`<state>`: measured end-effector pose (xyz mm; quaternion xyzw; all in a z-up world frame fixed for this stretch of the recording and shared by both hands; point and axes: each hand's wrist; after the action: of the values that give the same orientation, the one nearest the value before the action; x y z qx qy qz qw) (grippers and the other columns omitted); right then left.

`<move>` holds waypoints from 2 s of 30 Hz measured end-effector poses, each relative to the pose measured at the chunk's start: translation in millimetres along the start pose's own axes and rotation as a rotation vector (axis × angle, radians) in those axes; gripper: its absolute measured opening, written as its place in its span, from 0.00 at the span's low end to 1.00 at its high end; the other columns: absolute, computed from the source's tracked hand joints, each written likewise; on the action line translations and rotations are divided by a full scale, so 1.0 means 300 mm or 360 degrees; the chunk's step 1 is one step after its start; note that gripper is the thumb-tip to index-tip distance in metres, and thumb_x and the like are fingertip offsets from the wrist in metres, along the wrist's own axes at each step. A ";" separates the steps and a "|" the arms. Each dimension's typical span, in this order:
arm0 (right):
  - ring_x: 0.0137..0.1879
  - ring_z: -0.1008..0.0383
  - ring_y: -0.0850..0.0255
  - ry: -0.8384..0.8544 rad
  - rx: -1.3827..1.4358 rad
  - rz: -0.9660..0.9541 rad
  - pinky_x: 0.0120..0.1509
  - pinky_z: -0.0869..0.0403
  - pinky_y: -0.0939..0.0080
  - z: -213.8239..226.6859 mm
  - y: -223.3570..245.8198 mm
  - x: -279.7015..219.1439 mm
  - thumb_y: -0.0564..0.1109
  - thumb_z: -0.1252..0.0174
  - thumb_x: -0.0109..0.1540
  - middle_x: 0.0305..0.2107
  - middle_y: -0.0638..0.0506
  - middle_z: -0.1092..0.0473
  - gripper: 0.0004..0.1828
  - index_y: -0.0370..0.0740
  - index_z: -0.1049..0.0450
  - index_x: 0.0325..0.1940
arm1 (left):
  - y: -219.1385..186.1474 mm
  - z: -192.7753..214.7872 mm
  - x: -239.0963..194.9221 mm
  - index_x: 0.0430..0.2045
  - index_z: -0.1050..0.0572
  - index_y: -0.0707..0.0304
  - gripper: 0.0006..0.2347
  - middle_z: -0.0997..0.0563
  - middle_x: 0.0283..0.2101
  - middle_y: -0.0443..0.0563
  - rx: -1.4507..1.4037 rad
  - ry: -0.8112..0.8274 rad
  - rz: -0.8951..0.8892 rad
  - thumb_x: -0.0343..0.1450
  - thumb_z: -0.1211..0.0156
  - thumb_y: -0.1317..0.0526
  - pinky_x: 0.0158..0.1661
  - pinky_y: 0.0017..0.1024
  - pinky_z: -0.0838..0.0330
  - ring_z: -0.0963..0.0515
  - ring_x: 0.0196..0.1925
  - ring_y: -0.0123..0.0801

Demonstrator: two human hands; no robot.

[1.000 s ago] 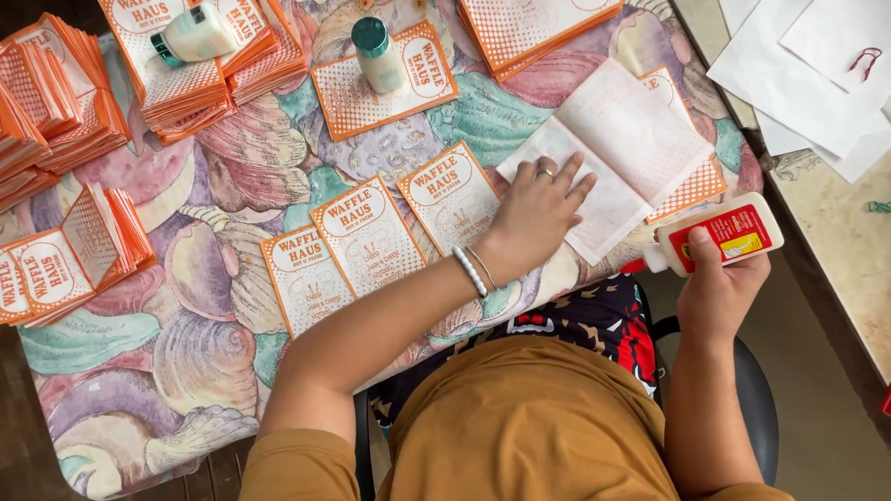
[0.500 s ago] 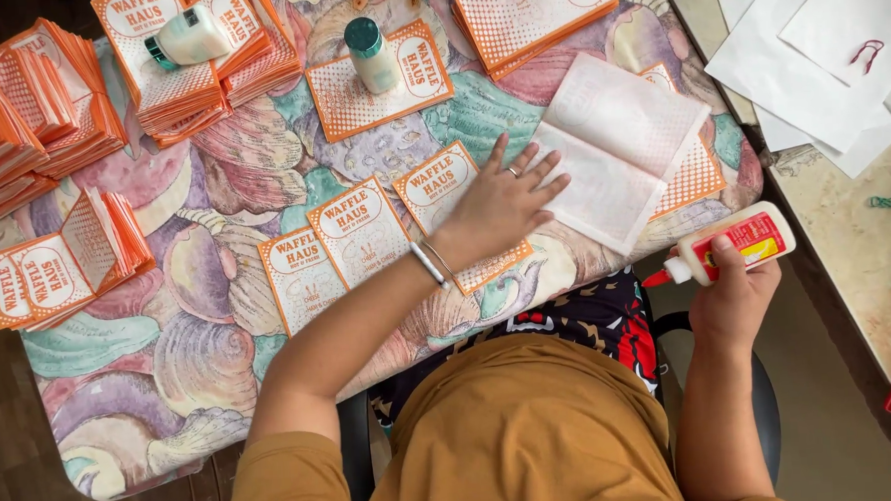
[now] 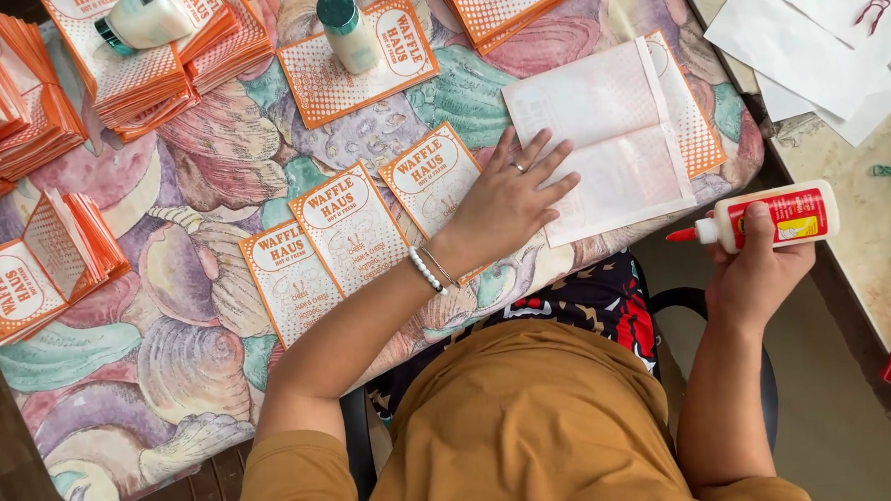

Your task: Applying glue to the edges of paper bags and folding them to complete the assembly process.

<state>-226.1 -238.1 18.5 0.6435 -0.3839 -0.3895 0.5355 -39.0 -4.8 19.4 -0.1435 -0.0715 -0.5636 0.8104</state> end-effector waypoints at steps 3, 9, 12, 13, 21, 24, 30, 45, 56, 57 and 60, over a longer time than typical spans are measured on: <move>0.31 0.29 0.66 0.0057 -0.0044 0.0112 0.25 0.35 0.69 -0.007 0.003 -0.001 0.47 0.35 0.68 0.29 0.54 0.31 0.11 0.44 0.32 0.41 | 0.005 -0.014 -0.013 0.62 0.27 0.49 0.20 0.33 0.71 0.56 -0.0067 0.0002 0.0037 0.75 0.43 0.49 0.69 0.66 0.53 0.38 0.74 0.55; 0.29 0.30 0.58 0.0184 -0.0290 0.0645 0.26 0.31 0.59 -0.048 -0.008 -0.073 0.35 0.27 0.68 0.31 0.42 0.30 0.17 0.32 0.33 0.41 | -0.021 0.000 -0.012 0.61 0.27 0.51 0.22 0.35 0.70 0.62 -0.0022 -0.0019 0.0150 0.73 0.40 0.45 0.67 0.69 0.50 0.38 0.73 0.56; 0.36 0.29 0.58 0.0278 -0.0402 0.0883 0.39 0.26 0.56 -0.076 -0.067 -0.117 0.35 0.25 0.65 0.35 0.40 0.28 0.18 0.28 0.31 0.41 | -0.009 -0.004 -0.013 0.61 0.28 0.51 0.24 0.37 0.71 0.60 -0.0128 0.0008 0.0152 0.72 0.40 0.43 0.68 0.69 0.51 0.41 0.75 0.56; 0.44 0.28 0.59 0.0309 -0.0444 0.0993 0.51 0.23 0.55 -0.083 -0.098 -0.130 0.37 0.23 0.62 0.40 0.40 0.27 0.20 0.27 0.30 0.44 | -0.007 -0.004 -0.014 0.61 0.28 0.51 0.26 0.37 0.72 0.60 -0.0169 0.0013 0.0163 0.71 0.38 0.42 0.68 0.69 0.51 0.41 0.75 0.56; 0.38 0.21 0.49 0.0748 -0.0456 0.1243 0.46 0.24 0.51 -0.134 -0.197 -0.136 0.30 0.21 0.59 0.31 0.34 0.26 0.19 0.22 0.26 0.44 | 0.004 -0.020 -0.021 0.62 0.26 0.49 0.30 0.38 0.72 0.59 -0.0405 0.0054 0.0255 0.65 0.29 0.43 0.70 0.70 0.64 0.47 0.77 0.55; 0.40 0.21 0.51 0.0735 -0.0571 0.1171 0.48 0.22 0.53 -0.177 -0.098 -0.187 0.32 0.25 0.64 0.34 0.36 0.24 0.13 0.22 0.24 0.43 | 0.009 -0.027 -0.022 0.62 0.27 0.49 0.31 0.40 0.73 0.58 -0.0391 0.0044 0.0237 0.65 0.28 0.42 0.70 0.69 0.62 0.47 0.77 0.54; 0.41 0.22 0.56 0.0736 -0.0666 0.1027 0.48 0.22 0.58 -0.215 -0.049 -0.251 0.33 0.30 0.67 0.36 0.40 0.23 0.08 0.23 0.21 0.40 | 0.013 -0.040 -0.020 0.63 0.28 0.50 0.32 0.43 0.73 0.59 -0.0376 0.0029 0.0205 0.66 0.29 0.40 0.70 0.68 0.61 0.47 0.76 0.54; 0.38 0.27 0.60 0.0587 -0.0601 0.1016 0.42 0.24 0.57 -0.160 -0.137 -0.206 0.34 0.25 0.65 0.33 0.42 0.26 0.15 0.26 0.28 0.34 | 0.011 -0.049 -0.020 0.63 0.28 0.49 0.32 0.43 0.73 0.58 -0.0329 0.0013 0.0197 0.65 0.29 0.39 0.70 0.69 0.60 0.47 0.76 0.53; 0.42 0.23 0.51 0.0438 -0.0427 0.1073 0.49 0.18 0.49 -0.168 -0.085 -0.124 0.33 0.29 0.68 0.37 0.35 0.25 0.12 0.23 0.27 0.41 | 0.014 -0.051 -0.021 0.63 0.27 0.49 0.32 0.43 0.73 0.58 -0.0348 0.0028 0.0191 0.65 0.27 0.40 0.70 0.68 0.61 0.48 0.76 0.53; 0.42 0.22 0.51 0.0475 -0.0440 0.1033 0.50 0.18 0.50 -0.180 -0.077 -0.148 0.32 0.29 0.68 0.37 0.35 0.24 0.11 0.22 0.26 0.41 | 0.013 -0.049 -0.021 0.63 0.28 0.49 0.33 0.43 0.73 0.58 -0.0352 0.0025 0.0195 0.65 0.27 0.40 0.70 0.69 0.61 0.48 0.76 0.53; 0.42 0.21 0.52 0.0571 -0.0535 0.1051 0.49 0.19 0.53 -0.178 -0.075 -0.178 0.32 0.29 0.68 0.37 0.36 0.23 0.10 0.22 0.24 0.40 | 0.012 -0.040 -0.018 0.64 0.28 0.49 0.33 0.44 0.74 0.58 -0.0347 0.0047 0.0196 0.65 0.27 0.40 0.70 0.69 0.61 0.48 0.77 0.53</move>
<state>-197.0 -165.6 7.7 0.4471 -0.4014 -0.1356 0.7878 -38.2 -2.5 6.0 -0.2266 0.0110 -0.5193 0.8239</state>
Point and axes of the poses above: each hand's wrist, its own x-axis towards the middle knuckle, its own z-axis out of the back of the hand, y = z × x
